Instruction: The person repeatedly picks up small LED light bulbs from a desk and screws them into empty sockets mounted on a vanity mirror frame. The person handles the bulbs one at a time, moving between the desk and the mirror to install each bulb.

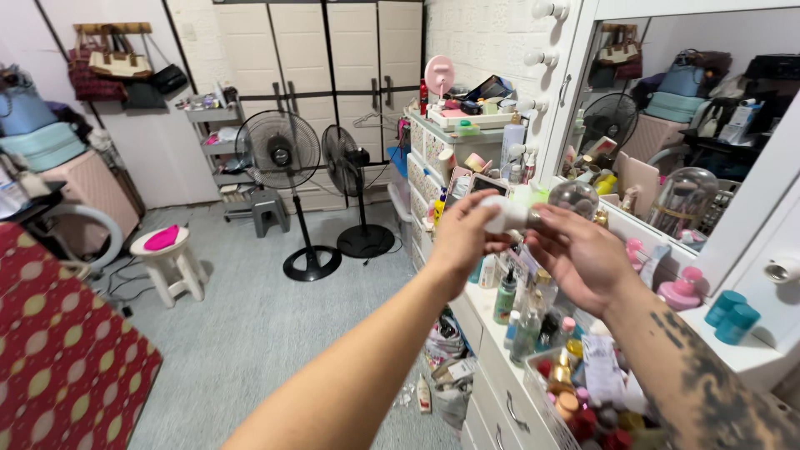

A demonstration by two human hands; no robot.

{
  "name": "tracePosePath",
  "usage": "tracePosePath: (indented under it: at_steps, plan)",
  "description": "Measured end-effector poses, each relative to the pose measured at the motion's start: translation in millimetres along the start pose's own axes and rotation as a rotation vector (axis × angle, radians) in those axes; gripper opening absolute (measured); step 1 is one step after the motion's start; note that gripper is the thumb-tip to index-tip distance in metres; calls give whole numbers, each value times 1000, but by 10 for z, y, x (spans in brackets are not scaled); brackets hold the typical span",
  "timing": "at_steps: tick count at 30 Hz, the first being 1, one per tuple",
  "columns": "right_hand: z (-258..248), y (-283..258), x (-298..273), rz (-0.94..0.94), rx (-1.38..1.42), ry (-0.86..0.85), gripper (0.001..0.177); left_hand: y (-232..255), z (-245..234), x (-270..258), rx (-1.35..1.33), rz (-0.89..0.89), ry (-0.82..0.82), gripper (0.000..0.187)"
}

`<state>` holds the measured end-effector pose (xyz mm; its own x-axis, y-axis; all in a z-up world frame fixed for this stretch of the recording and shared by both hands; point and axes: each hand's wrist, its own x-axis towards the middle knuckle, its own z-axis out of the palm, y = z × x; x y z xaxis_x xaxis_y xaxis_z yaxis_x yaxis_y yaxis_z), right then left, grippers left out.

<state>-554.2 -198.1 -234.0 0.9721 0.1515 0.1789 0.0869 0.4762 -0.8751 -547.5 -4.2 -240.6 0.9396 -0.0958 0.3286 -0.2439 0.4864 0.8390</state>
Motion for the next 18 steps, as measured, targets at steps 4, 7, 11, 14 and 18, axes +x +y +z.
tracePosePath:
  at_steps: [4, 7, 11, 14, 18]
  plan:
    - [214, -55, 592, 18, -32, -29, 23, 195, -251, 455, 26, 20, 6, 44]
    - [299, -44, 1076, 5, -50, -52, 23, 277, -424, 864, 39, 22, -1, 44]
    - [301, 12, 1776, -9, -56, -42, 23, 268, -669, 1501, 64, 12, 1, 43]
    - [290, 70, 2345, -15, -59, -55, 23, 210, -866, 2027, 68, -11, 8, 43]
    - [258, 112, 3051, 14, -54, -29, 24, 105, -1095, 2744, 14, -6, 0, 42]
